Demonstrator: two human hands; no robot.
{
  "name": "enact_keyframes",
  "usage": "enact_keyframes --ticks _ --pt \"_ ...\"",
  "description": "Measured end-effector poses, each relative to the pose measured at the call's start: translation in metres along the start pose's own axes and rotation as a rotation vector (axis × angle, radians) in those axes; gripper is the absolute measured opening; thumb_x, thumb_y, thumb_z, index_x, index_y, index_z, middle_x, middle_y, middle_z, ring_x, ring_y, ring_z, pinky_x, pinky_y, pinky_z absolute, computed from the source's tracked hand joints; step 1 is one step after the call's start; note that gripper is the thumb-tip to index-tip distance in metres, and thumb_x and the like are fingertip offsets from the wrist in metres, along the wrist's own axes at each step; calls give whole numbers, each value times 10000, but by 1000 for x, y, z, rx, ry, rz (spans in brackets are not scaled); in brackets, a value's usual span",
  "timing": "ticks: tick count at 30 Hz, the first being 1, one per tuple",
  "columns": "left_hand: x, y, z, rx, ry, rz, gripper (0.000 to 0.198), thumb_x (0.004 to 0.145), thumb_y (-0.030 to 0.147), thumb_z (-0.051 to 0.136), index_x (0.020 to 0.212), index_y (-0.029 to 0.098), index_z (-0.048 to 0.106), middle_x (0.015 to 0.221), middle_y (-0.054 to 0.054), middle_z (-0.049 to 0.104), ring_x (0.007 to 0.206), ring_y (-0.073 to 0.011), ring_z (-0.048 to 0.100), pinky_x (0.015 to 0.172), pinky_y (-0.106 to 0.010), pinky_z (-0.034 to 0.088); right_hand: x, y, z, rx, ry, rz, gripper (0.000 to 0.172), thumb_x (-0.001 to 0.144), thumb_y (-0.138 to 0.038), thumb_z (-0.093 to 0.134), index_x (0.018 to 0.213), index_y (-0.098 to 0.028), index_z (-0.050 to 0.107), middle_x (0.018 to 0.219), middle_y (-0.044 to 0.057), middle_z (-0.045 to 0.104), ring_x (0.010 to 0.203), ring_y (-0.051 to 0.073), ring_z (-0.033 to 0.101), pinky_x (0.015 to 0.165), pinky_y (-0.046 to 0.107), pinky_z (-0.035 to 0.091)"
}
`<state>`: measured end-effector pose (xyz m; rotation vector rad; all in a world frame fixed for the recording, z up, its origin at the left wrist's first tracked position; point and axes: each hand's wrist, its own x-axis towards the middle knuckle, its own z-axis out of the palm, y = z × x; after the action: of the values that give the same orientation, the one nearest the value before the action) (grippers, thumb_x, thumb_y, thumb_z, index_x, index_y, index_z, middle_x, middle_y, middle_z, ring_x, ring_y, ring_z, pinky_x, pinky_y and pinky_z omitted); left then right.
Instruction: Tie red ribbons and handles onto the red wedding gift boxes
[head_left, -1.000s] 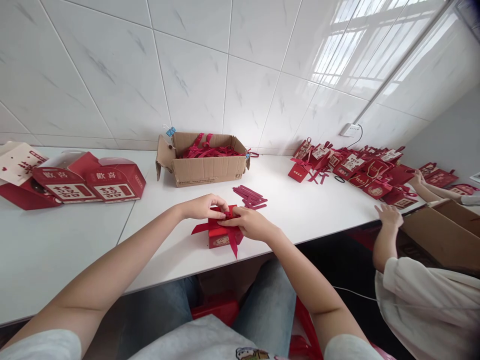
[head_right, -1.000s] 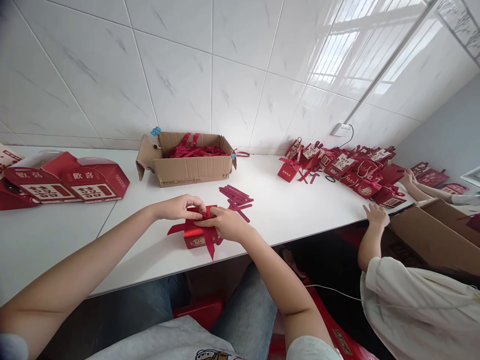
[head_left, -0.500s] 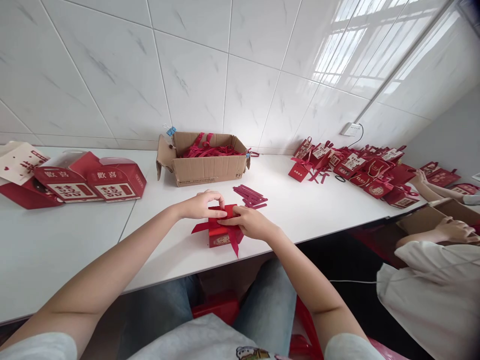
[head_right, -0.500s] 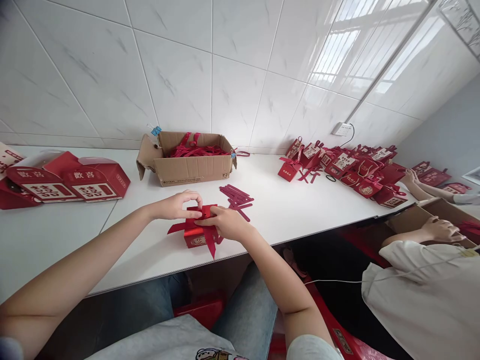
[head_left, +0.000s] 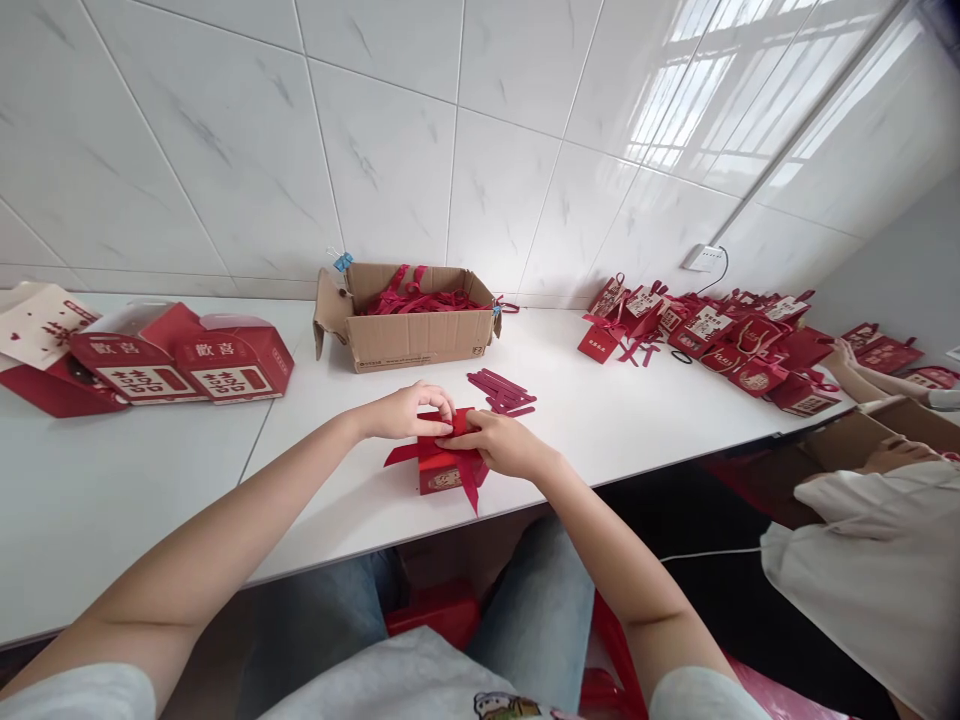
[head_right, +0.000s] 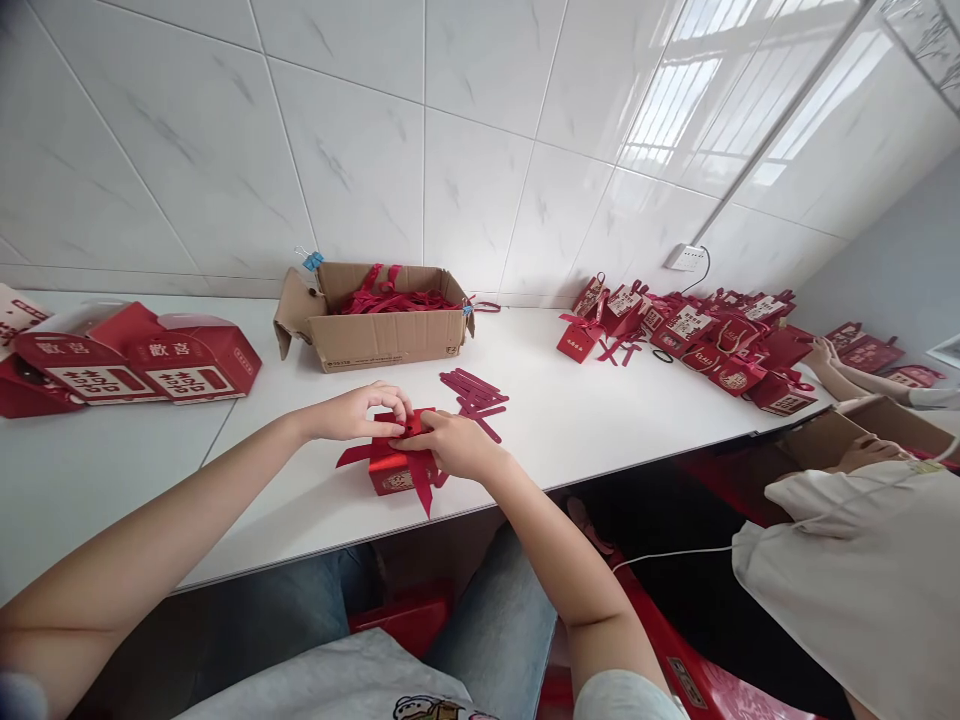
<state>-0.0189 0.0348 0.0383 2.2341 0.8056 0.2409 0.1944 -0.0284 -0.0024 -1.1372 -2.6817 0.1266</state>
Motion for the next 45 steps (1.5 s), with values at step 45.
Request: enact_keyframes --ticks 45 --pt "-9 -19 26 -84 259 -4 380 865 538 475 722 187 496 979 -47 595 887 -195 555 840 -331 436 -10 -6 -2 179 119 -16 371 924 -134 392 1270 -149 523 1005 119 657 823 179 596 700 294 483"
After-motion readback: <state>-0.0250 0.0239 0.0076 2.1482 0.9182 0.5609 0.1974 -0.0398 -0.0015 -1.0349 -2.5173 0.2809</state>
